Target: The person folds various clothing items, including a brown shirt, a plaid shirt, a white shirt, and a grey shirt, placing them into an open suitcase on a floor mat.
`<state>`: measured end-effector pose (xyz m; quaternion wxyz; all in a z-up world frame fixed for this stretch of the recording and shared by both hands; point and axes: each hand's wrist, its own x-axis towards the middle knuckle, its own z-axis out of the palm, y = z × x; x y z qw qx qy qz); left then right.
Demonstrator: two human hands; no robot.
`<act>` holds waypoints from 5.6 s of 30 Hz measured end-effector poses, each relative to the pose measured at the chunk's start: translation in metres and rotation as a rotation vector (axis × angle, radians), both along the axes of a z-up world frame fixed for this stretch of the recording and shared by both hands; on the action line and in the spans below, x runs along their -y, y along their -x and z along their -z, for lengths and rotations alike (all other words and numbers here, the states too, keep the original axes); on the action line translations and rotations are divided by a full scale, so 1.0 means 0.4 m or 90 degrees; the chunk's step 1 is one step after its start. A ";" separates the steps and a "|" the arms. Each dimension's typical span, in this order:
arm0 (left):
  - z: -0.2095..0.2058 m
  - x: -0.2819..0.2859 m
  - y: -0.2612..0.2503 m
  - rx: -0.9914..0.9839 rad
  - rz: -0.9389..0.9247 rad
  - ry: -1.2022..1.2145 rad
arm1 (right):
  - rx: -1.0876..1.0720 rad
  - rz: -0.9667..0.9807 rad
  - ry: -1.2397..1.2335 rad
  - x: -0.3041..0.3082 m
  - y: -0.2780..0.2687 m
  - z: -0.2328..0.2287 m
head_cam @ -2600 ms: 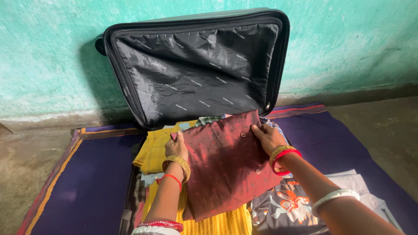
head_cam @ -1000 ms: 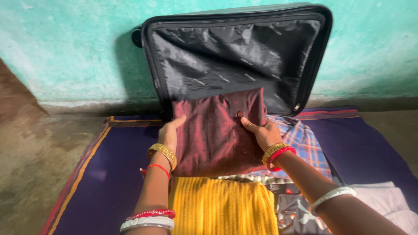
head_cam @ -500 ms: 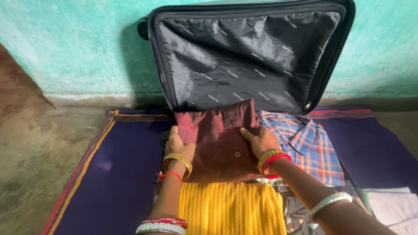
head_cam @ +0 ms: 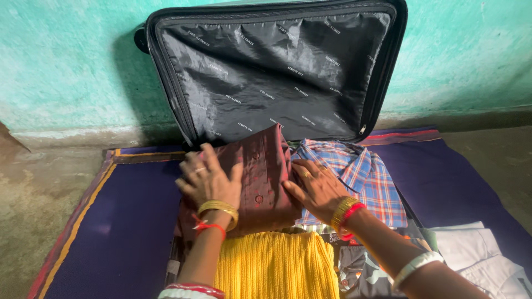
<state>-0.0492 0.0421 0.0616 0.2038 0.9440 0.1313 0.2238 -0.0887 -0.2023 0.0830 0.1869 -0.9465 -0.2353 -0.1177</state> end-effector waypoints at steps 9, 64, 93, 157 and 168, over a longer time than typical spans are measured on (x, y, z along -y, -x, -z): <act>-0.061 0.241 0.073 -0.114 0.245 -0.049 | 0.122 0.008 0.344 0.017 0.090 0.009; 0.014 0.212 0.029 0.057 0.400 -0.189 | -0.045 0.181 0.339 0.214 0.066 0.046; 0.007 0.298 -0.055 -0.148 0.322 -0.140 | -0.145 0.217 0.182 0.212 0.056 -0.009; 0.207 1.118 0.065 -0.215 0.411 0.067 | -0.339 0.499 0.100 0.781 0.446 0.215; 0.218 1.124 0.120 0.071 0.425 -0.320 | -0.390 0.481 0.148 0.745 0.425 0.204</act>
